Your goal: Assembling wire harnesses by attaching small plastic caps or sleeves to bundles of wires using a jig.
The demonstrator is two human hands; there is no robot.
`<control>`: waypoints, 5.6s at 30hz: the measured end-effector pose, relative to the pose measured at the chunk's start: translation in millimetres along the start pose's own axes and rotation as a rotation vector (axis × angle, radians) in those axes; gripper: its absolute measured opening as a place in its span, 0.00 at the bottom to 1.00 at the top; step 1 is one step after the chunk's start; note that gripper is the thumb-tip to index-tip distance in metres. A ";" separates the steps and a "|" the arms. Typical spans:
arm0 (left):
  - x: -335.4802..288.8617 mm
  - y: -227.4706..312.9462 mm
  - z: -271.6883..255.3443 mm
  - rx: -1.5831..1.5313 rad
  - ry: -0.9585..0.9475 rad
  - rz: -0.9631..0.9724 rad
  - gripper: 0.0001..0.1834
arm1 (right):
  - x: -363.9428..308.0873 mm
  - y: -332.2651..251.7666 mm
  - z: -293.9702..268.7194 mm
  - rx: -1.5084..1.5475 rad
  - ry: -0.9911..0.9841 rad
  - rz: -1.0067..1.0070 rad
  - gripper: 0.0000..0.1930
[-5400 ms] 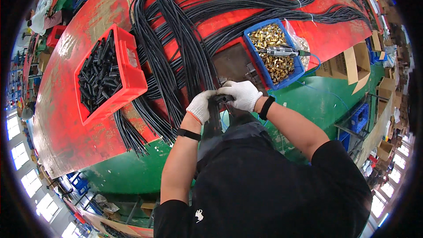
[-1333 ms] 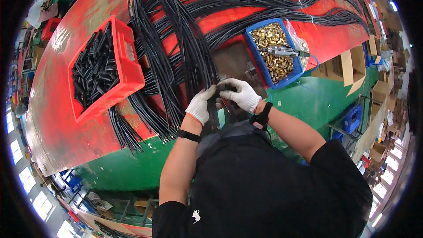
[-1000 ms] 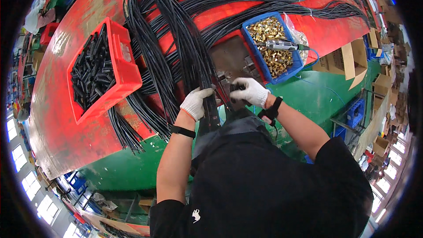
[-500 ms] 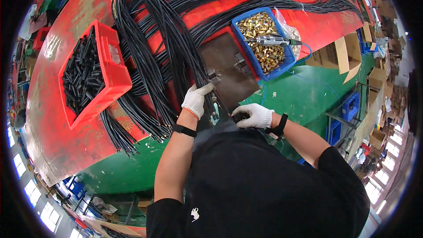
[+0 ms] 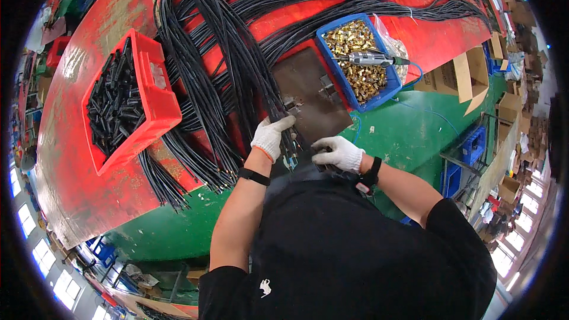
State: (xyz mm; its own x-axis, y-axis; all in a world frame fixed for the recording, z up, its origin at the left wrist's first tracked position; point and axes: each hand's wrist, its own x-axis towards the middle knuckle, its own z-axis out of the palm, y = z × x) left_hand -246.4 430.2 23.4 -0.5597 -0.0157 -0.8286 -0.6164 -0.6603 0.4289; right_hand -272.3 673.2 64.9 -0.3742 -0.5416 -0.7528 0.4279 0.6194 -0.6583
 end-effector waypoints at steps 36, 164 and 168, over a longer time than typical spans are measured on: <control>-24.4 15.4 -24.8 -0.226 0.054 -0.060 0.19 | 35.8 -43.8 0.4 -0.267 0.079 -0.216 0.28; -32.3 19.0 -59.0 0.066 0.080 0.042 0.14 | 34.1 -67.3 -133.1 -0.921 0.982 -0.455 0.14; -34.4 21.3 -74.4 0.027 0.015 0.034 0.13 | 51.7 -194.0 -86.7 -0.756 0.641 -0.764 0.06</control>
State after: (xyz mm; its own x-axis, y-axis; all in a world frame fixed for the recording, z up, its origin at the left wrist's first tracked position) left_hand -199.0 360.8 34.3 -0.5724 -0.0497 -0.8185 -0.6117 -0.6388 0.4666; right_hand -446.0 574.4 153.7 -0.7423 -0.6631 0.0965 -0.5742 0.5552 -0.6017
